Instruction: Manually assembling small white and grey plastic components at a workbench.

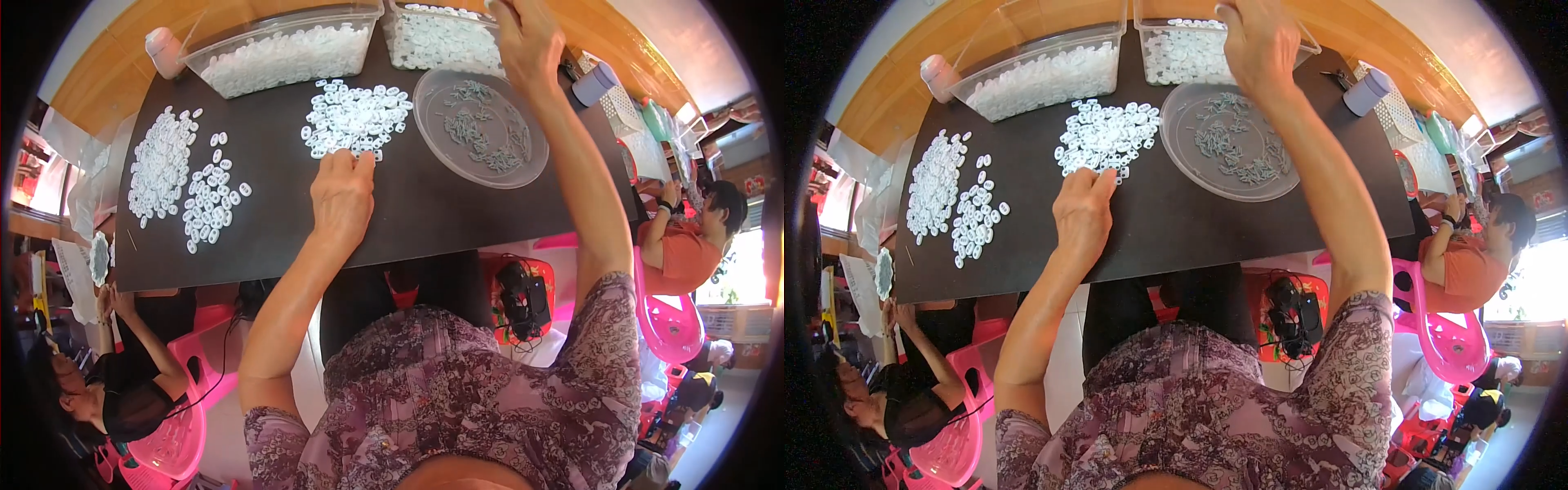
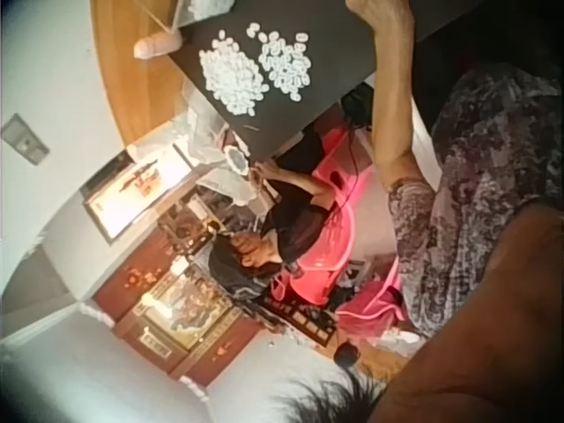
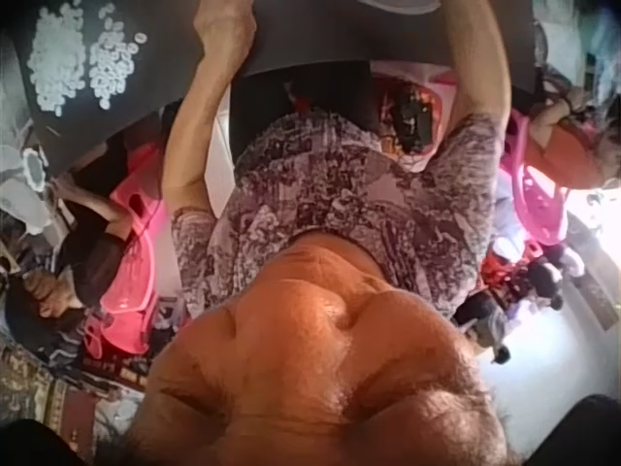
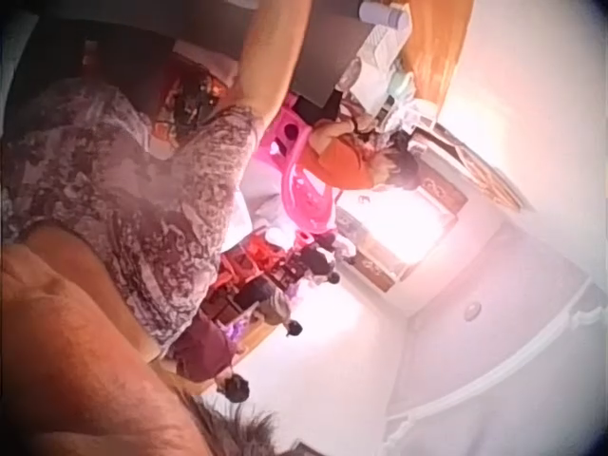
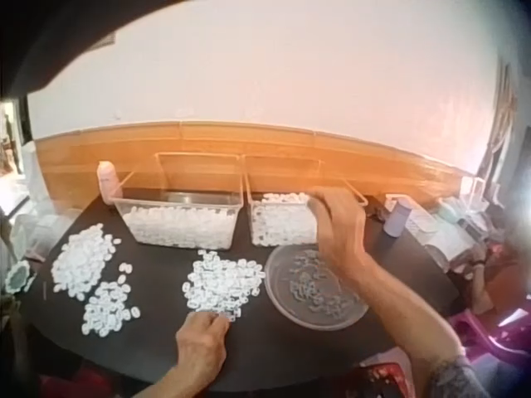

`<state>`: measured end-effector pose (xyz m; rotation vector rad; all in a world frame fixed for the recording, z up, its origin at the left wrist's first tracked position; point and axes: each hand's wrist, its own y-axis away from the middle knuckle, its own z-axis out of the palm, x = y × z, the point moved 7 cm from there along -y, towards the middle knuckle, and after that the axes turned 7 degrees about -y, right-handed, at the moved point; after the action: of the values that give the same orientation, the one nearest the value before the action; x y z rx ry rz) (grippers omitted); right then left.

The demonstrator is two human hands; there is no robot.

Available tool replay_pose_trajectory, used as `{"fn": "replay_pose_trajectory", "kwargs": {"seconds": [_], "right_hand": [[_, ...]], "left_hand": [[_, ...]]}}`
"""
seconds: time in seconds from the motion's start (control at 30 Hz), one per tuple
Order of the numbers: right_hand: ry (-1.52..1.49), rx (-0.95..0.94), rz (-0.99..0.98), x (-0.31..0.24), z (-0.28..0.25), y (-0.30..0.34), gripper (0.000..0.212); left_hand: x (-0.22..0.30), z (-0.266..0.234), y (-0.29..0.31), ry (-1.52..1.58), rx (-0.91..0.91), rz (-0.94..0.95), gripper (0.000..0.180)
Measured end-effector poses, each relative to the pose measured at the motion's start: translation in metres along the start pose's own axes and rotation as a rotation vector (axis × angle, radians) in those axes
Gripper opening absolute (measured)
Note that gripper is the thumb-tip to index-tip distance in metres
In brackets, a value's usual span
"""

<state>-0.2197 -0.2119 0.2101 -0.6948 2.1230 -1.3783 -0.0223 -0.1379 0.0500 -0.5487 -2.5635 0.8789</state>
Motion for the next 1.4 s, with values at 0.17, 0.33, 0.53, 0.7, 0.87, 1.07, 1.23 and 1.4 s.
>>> {"fn": "replay_pose_trajectory", "kwargs": {"seconds": [0.17, 0.33, 0.53, 0.7, 0.87, 1.07, 1.23, 1.4], "right_hand": [[-0.477, 0.100, -0.049, 0.097, 0.024, -0.014, 0.015], [0.396, -0.464, 0.193, 0.116, 0.073, 0.001, 0.015], [-0.026, -0.425, 0.057, 0.038, 0.035, 0.080, 0.011], [-0.089, -0.638, 0.303, 0.051, 0.071, 0.137, 0.010], [0.116, -0.765, 0.139, 0.048, 0.096, 0.143, 0.004], [0.165, -0.829, -0.053, 0.039, 0.102, 0.149, 0.004], [-0.075, -0.635, 0.044, 0.005, 0.061, 0.124, 0.004], [-0.404, -0.604, 0.461, -0.045, 0.027, 0.122, 0.006]], "left_hand": [[-0.003, 0.029, -0.003, -0.130, -0.086, 0.051, 0.011], [0.001, 0.020, -0.005, -0.041, -0.082, 0.047, 0.011], [-0.002, 0.001, 0.008, 0.130, -0.051, 0.010, 0.013], [-0.002, -0.011, 0.019, 0.207, -0.080, -0.094, 0.013], [-0.026, -0.001, 0.043, 0.793, -0.201, -0.599, 0.006], [-0.025, 0.002, 0.052, 1.414, -0.085, -0.896, 0.010], [-0.023, 0.003, 0.062, 1.576, -0.083, -0.977, 0.016], [-0.015, 0.004, 0.065, 1.636, -0.080, -1.000, 0.015]]}}
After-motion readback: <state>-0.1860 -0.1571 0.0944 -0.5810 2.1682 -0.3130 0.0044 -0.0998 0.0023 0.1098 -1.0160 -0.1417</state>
